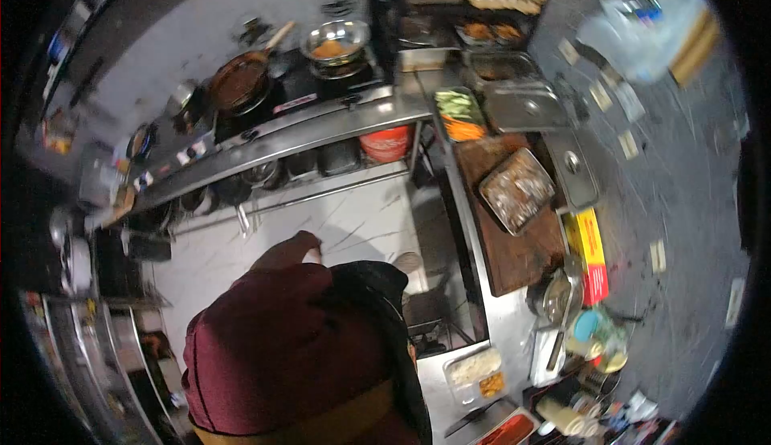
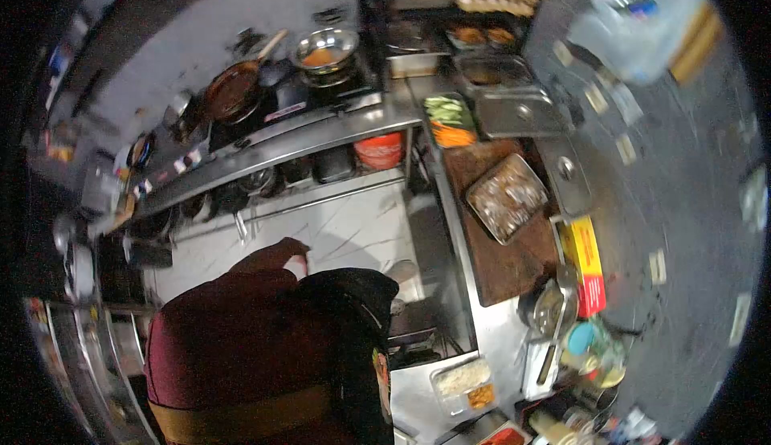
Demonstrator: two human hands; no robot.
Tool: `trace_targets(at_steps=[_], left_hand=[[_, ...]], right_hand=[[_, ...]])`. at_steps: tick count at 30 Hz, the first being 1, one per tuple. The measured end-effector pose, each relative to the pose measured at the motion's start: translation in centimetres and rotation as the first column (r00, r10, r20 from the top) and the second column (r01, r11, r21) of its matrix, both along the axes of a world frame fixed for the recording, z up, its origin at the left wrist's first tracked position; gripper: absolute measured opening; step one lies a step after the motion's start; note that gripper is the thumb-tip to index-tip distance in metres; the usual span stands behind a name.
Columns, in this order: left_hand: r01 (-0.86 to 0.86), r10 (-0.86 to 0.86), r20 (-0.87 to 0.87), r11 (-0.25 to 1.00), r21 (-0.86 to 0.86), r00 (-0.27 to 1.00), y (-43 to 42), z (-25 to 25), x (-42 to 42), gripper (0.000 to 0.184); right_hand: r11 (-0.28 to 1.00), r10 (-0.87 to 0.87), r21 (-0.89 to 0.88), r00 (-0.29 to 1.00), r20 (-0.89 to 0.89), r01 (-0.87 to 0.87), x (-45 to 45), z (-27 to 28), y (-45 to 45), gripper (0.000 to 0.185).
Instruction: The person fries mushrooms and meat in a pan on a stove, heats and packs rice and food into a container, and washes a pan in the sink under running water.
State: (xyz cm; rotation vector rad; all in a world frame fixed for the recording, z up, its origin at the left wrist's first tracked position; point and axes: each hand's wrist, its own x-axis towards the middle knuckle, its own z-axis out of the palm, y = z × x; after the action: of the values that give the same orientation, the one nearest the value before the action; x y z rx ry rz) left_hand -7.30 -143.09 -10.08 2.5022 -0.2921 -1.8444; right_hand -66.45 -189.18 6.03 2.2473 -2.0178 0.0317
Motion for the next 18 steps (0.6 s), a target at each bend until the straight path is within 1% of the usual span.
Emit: trace_targets(at_steps=[2, 5, 7, 9, 10, 11, 12, 13, 14, 15, 16, 17, 18], left_hand=[[-0.115, 0.115, -0.005, 0.993, -0.010, 0.993, 4.7, -0.4, -2.2, 0.082], [-0.272, 0.272, -0.022, 0.953, -0.131, 0.962, 8.1, -1.3, -5.3, 0.070], [-0.368, 0.368, -0.045, 0.899, -0.237, 0.929, 9.6, -1.9, -7.0, 0.062], [-0.463, 0.466, -0.068, 0.831, -0.308, 0.882, 12.6, -2.1, -8.2, 0.054], [-0.504, 0.511, -0.079, 0.789, -0.351, 0.856, 13.9, -2.3, -8.6, 0.051], [-0.560, 0.573, -0.080, 0.747, -0.358, 0.815, 16.4, -2.5, -9.5, 0.047], [-0.611, 0.628, -0.080, 0.708, -0.356, 0.774, 19.2, -3.0, -10.3, 0.044], [-0.665, 0.686, -0.077, 0.663, -0.344, 0.724, 22.5, -3.0, -11.7, 0.041], [-0.716, 0.739, -0.076, 0.614, -0.331, 0.669, 25.5, -3.3, -12.7, 0.038], [-0.812, 0.828, -0.122, 0.489, -0.320, 0.547, 28.6, -3.5, -13.8, 0.035], [-0.889, 0.905, -0.154, 0.337, -0.311, 0.397, 31.7, -3.3, -15.0, 0.033], [-0.926, 0.909, -0.412, -0.104, -0.363, 0.059, 35.8, -4.4, -16.5, 0.041], [-0.887, 0.900, -0.434, -0.231, -0.399, -0.039, 38.6, -3.9, -17.2, 0.038]], right_hand=[[0.997, 0.062, -0.039, 0.998, 0.006, -0.061, 2.7, 0.8, -0.4, 0.045], [0.979, 0.173, -0.121, 0.984, 0.050, -0.166, 8.0, 2.9, 0.1, 0.043], [0.955, 0.268, -0.159, 0.958, 0.104, -0.250, 12.3, 4.7, 1.4, 0.042], [0.927, 0.370, -0.140, 0.909, 0.193, -0.347, 17.8, 5.8, 3.9, 0.041], [0.904, 0.428, -0.099, 0.861, 0.276, -0.417, 20.2, 5.4, 4.8, 0.040], [0.872, 0.466, -0.040, 0.800, 0.378, -0.489, 23.2, 4.9, 6.0, 0.039], [0.806, 0.466, 0.018, 0.654, 0.596, -0.591, 26.9, 1.8, 6.3, 0.041], [0.726, 0.387, 0.068, 0.488, 0.783, -0.685, 30.6, -1.3, 6.8, 0.043], [0.657, 0.329, 0.180, 0.494, 0.805, -0.732, 34.9, -1.1, 9.7, 0.035], [0.576, 0.267, 0.290, 0.511, 0.817, -0.764, 39.6, 0.2, 14.2, 0.028], [0.538, 0.062, 0.350, 0.450, 0.891, -0.767, 43.5, -2.7, 16.8, 0.031], [0.488, -0.149, 0.407, 0.386, 0.910, -0.772, 47.2, -5.2, 20.0, 0.035], [0.333, 0.268, 0.219, 0.315, 0.911, -0.917, 50.4, -5.0, 24.7, 0.033]])
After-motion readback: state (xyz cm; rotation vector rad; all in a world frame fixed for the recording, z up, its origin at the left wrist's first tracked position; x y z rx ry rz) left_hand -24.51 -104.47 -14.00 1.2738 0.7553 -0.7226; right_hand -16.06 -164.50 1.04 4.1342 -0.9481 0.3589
